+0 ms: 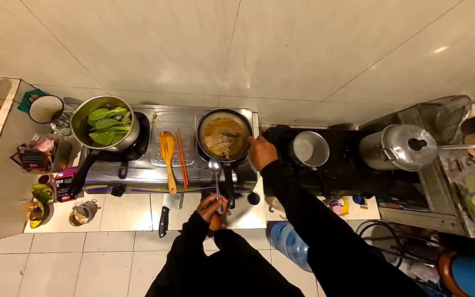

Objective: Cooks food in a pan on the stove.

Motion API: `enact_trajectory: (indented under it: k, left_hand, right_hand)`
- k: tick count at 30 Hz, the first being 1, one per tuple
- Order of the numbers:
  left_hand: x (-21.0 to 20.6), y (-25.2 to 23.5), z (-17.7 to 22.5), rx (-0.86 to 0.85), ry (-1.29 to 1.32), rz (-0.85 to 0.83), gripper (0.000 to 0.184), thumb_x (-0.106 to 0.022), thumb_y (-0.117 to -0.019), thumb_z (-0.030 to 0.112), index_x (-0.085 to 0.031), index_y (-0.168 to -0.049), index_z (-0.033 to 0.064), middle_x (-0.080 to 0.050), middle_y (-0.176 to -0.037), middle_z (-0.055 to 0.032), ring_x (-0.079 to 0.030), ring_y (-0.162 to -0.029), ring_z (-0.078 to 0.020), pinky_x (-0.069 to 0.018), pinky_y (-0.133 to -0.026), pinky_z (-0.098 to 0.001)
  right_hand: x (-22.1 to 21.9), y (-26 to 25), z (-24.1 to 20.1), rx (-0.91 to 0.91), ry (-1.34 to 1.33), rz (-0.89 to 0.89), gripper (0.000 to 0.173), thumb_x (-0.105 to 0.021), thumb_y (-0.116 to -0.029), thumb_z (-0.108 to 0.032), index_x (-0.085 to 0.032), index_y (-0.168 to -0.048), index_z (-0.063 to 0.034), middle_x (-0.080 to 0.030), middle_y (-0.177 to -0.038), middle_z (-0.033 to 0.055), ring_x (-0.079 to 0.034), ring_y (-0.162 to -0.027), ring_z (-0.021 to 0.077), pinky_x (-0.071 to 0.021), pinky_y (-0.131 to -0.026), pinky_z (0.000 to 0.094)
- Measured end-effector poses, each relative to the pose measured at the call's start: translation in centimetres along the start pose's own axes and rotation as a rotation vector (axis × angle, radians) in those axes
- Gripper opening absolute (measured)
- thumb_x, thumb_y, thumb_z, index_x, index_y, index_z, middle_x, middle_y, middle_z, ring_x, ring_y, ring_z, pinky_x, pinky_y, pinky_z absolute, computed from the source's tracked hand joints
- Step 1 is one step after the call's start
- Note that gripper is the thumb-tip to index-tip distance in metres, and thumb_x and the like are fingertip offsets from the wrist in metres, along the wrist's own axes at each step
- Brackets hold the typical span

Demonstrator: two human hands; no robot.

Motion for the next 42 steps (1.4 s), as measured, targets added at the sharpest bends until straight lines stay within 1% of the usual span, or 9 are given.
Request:
enact_trajectory:
  k: [5,9,13,18,24,28,33,39,42]
  left_hand:
    - [0.1,0.0,0.0,-0.020,0.007,-0.018,0.022,-0.051,-0.0980,0.019,-0.065,-0.109,0.0061,-0.075,-0.092,-0.0097,-0.075,-0.074,-0.0222,-0.0606,-0.051,-0.0347]
    - [0.2,0.1,0.1,-0.018,0.025,-0.012,0.021,-0.053,-0.0975,0.020,-0.066,-0.109,0.0068,-0.075,-0.090,-0.0094,-0.075,-0.073,-0.0217,-0.0604,-0.050,-0.0345]
    - [0.1,0.0,-0.1,-0.012,0.026,-0.018,0.021,-0.053,-0.0982,0.019,-0.066,-0.108,0.0061,-0.075,-0.093,-0.0106,-0.075,-0.074,-0.0223,-0.0604,-0.050,-0.0340]
    - [0.2,0.0,-0.2,-0.020,0.029,-0.031,0.021,-0.054,-0.0980,0.020,-0.066,-0.108,0.0071,-0.076,-0.092,-0.0100,-0.075,-0.074,-0.0225,-0.0608,-0.051,-0.0349]
    - [0.3,0.1,-0.1,-0.019,0.065,-0.033,0.021,-0.054,-0.0983,0.019,-0.067,-0.109,0.0069,-0.076,-0.091,-0.0114,-0.076,-0.073,-0.0227,-0.0607,-0.050,-0.0339]
    - [0.4,-0.1,0.0,-0.028,0.040,-0.039,0.021,-0.053,-0.0985,0.019,-0.067,-0.109,0.0066,-0.076,-0.093,-0.0105,-0.076,-0.074,-0.0220,-0.0609,-0.050,-0.0339]
    - [0.4,0.0,0.1,0.022,-0.010,-0.020,0.022,-0.050,-0.0982,0.019,-0.064,-0.110,0.0066,-0.075,-0.092,-0.0103,-0.075,-0.073,-0.0226,-0.0606,-0.050,-0.0345]
    - [0.3,-0.1,-0.1,-0.013,0.000,-0.048,0.022,-0.053,-0.0986,0.020,-0.066,-0.110,0.0065,-0.076,-0.092,-0.0104,-0.075,-0.074,-0.0225,-0.0609,-0.051,-0.0348]
    - [0.2,0.0,0.0,-0.010,0.017,-0.035,0.021,-0.052,-0.0983,0.019,-0.066,-0.108,0.0069,-0.075,-0.092,-0.0102,-0.075,-0.074,-0.0221,-0.0611,-0.051,-0.0342]
  right_hand:
    - [0.9,-1.0,1.5,-0.055,0.000,0.015,0.033,-0.050,-0.1029,-0.005,-0.066,-0.132,-0.0037,-0.066,-0.121,0.0289,-0.068,-0.106,0.0468,-0.0556,-0.088,0.0625]
    - [1.2,1.6,0.1,0.027,-0.031,0.004,0.029,-0.054,-0.1027,-0.007,-0.067,-0.128,-0.0011,-0.066,-0.113,0.0282,-0.069,-0.096,0.0465,-0.0567,-0.081,0.0623]
    - [-0.3,0.5,1.4,-0.013,-0.012,-0.015,0.031,-0.054,-0.1024,-0.006,-0.067,-0.130,-0.0046,-0.065,-0.117,0.0286,-0.068,-0.101,0.0471,-0.0563,-0.084,0.0621]
    - [0.6,-1.2,2.1,-0.026,0.000,0.024,0.033,-0.051,-0.1015,-0.002,-0.067,-0.131,-0.0034,-0.065,-0.119,0.0300,-0.067,-0.106,0.0474,-0.0557,-0.087,0.0616]
    - [0.4,1.6,2.2,0.058,0.003,0.027,0.031,-0.058,-0.0986,-0.001,-0.069,-0.127,-0.0023,-0.064,-0.113,0.0294,-0.066,-0.104,0.0470,-0.0564,-0.086,0.0614]
    - [0.8,2.8,2.5,0.069,0.003,0.027,0.028,-0.057,-0.1007,-0.003,-0.070,-0.126,-0.0017,-0.065,-0.111,0.0290,-0.066,-0.105,0.0458,-0.0558,-0.088,0.0599]
    - [0.7,3.1,2.5,0.090,0.003,-0.003,0.029,-0.056,-0.1006,-0.002,-0.071,-0.125,-0.0017,-0.066,-0.110,0.0283,-0.067,-0.103,0.0459,-0.0564,-0.085,0.0605]
    - [0.8,-0.5,3.2,0.001,0.024,0.006,0.034,-0.051,-0.1017,-0.002,-0.066,-0.132,-0.0034,-0.065,-0.118,0.0299,-0.067,-0.106,0.0473,-0.0556,-0.088,0.0619]
    - [1.4,-1.4,3.5,-0.032,0.009,0.028,0.032,-0.051,-0.1032,-0.004,-0.067,-0.131,-0.0030,-0.065,-0.119,0.0308,-0.067,-0.106,0.0487,-0.0551,-0.088,0.0632]
Point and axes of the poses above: each hand's wrist, its own y-axis away from the middle knuckle, its own x-axis out of the back of the hand, z = x × y, the point moved 9 cm from there along -y, towards the middle knuckle
